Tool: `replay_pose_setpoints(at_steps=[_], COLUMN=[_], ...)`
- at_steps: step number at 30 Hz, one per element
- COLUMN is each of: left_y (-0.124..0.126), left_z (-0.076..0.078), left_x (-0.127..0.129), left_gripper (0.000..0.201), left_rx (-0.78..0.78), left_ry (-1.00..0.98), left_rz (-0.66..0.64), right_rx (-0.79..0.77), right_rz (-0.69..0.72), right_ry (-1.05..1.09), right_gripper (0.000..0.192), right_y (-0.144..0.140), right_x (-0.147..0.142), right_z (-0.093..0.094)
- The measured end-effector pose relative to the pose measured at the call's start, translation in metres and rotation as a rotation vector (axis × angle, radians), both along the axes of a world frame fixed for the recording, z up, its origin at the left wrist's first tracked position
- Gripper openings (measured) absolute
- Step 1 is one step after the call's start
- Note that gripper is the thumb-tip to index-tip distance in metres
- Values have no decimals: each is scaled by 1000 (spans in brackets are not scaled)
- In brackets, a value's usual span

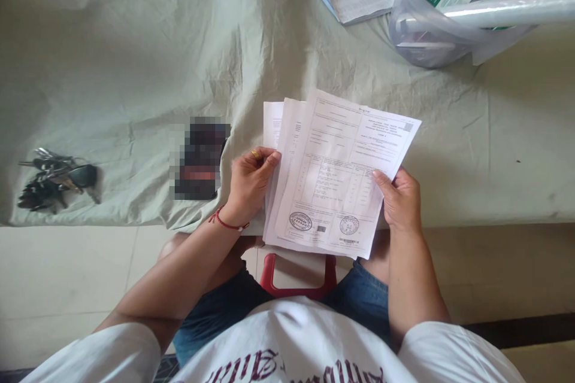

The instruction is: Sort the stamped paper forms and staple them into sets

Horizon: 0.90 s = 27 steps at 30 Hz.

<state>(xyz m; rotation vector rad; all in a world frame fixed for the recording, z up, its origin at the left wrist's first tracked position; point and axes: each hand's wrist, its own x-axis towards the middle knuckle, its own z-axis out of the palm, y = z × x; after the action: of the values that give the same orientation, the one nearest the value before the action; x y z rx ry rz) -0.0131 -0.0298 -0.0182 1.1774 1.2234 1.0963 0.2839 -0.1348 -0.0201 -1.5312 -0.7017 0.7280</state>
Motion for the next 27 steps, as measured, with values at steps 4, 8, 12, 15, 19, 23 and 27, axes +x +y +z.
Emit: replay_pose_setpoints(at_steps=[4,8,12,15,19,23,27], left_y=[0,0,0,-1,-3,-6,-9], left_z=[5,6,2,-1,-1,4,8], left_x=[0,-2,-4,-3,-1,1,2], left_gripper=[23,25,25,20,37,22,16], left_rx=[66,131,148,148,76,143,158], left_ry=[-23,27,58,34,-103,0,54], left_rz=[36,30,50,55,28,23,-53], right_rx=[-29,5,73,114,143,143,152], right_rz=[4,-47,-160,-228,-238,-216,-206], right_ry=[-42,-73,-46,-10,-3,-16,-13], right_gripper=[42,36,37,38,37,34,34], right_y=[0,0,2,4,6,6,6], right_x=[3,4,7,9,6,2,-2], right_z=[-3,-2,0,0,-1,-1,0])
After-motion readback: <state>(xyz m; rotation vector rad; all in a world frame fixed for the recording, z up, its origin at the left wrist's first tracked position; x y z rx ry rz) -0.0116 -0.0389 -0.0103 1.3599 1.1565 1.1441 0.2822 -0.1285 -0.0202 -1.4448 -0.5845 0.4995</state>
